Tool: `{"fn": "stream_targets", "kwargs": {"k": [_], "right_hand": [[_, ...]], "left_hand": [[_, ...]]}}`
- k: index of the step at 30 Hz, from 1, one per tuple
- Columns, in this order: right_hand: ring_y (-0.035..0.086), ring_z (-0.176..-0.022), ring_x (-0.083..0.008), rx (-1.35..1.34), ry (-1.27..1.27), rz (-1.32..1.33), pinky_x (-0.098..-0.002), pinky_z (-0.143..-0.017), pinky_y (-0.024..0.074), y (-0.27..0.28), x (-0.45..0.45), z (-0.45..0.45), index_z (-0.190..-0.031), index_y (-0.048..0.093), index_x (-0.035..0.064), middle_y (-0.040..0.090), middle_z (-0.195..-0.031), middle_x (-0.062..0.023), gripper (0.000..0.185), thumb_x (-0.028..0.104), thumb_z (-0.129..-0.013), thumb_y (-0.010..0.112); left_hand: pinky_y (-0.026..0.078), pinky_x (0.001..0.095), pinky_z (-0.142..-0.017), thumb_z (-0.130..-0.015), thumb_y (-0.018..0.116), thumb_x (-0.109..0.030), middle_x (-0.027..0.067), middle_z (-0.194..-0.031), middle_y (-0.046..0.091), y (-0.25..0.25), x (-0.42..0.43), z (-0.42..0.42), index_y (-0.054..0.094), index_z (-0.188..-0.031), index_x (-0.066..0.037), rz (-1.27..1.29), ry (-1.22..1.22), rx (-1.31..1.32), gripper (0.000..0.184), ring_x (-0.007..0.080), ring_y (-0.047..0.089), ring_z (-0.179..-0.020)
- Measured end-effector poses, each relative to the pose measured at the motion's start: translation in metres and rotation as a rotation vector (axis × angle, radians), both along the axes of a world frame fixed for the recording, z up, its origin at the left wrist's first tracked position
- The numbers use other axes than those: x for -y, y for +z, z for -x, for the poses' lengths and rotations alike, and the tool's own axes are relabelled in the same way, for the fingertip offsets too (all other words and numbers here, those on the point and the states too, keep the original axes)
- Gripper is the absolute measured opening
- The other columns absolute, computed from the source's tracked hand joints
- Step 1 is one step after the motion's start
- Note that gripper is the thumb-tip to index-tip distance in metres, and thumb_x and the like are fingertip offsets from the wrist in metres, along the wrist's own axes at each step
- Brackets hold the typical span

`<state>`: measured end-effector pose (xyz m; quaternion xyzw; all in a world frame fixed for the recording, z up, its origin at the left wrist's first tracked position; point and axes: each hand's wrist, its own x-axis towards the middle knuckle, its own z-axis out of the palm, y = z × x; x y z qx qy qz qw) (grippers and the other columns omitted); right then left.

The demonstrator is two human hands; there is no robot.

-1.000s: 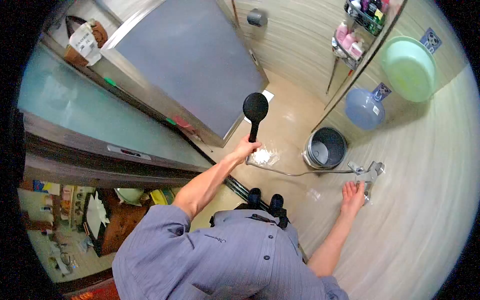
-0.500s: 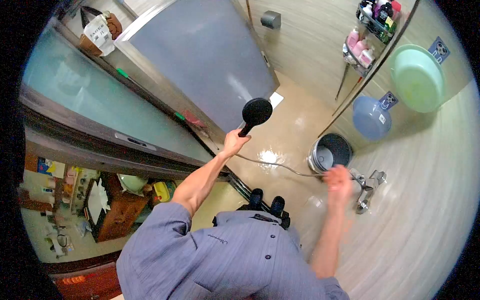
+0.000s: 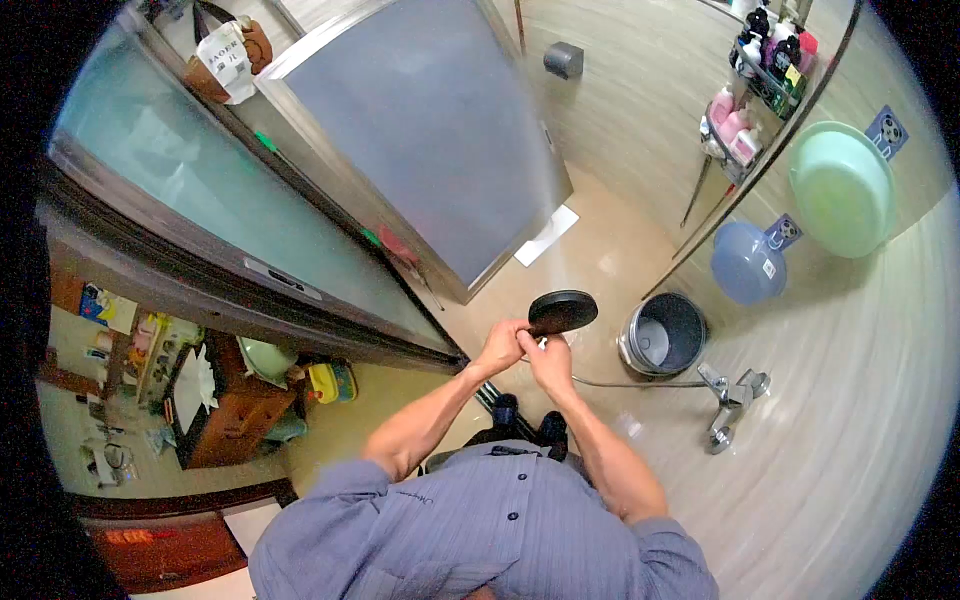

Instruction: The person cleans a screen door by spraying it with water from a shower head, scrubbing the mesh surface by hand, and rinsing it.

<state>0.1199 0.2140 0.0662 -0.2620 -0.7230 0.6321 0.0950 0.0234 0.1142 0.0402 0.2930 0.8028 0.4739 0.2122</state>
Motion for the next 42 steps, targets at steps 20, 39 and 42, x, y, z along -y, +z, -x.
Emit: {"fn": "stream_targets", "kwargs": {"k": [20, 39, 42], "right_hand": [[0.061, -0.090, -0.0458, -0.262, 0.352, -0.631, -0.0506, -0.076, 0.0493, 0.083, -0.032, 0.103, -0.104, 0.057, -0.0023, 0.063, -0.095, -0.0269, 0.023, 0.011, -0.085, 0.059], [0.060, -0.085, -0.0465, -0.341, 0.344, -1.022, -0.0542, -0.074, 0.0498, 0.182, -0.063, 0.204, -0.106, 0.048, -0.0017, 0.059, -0.094, -0.0263, 0.030, 0.014, -0.086, 0.064], [0.060, -0.087, -0.0469, -0.375, 0.294, -1.022, -0.0547, -0.075, 0.0495, 0.187, -0.066, 0.208, -0.107, 0.047, -0.0017, 0.058, -0.097, -0.0268, 0.030, 0.014, -0.087, 0.064]], "left_hand": [[0.049, 0.0409, -0.094, -0.078, 0.073, -0.018, 0.0187, -0.122, 0.063, 0.035, 0.023, 0.068, 0.061, -0.119, 0.001, 0.048, 0.217, -0.074, 0.046, 0.0329, 0.061, -0.111], [0.047, 0.0379, -0.098, -0.081, 0.065, -0.022, 0.0179, -0.134, 0.057, 0.095, 0.025, 0.125, 0.049, -0.136, 0.002, -0.053, 0.435, 0.000, 0.062, 0.0287, 0.059, -0.117], [0.047, 0.0382, -0.099, -0.082, 0.066, -0.022, 0.0183, -0.134, 0.057, 0.095, 0.027, 0.127, 0.049, -0.136, 0.002, -0.043, 0.432, -0.004, 0.062, 0.0292, 0.059, -0.117]]}}
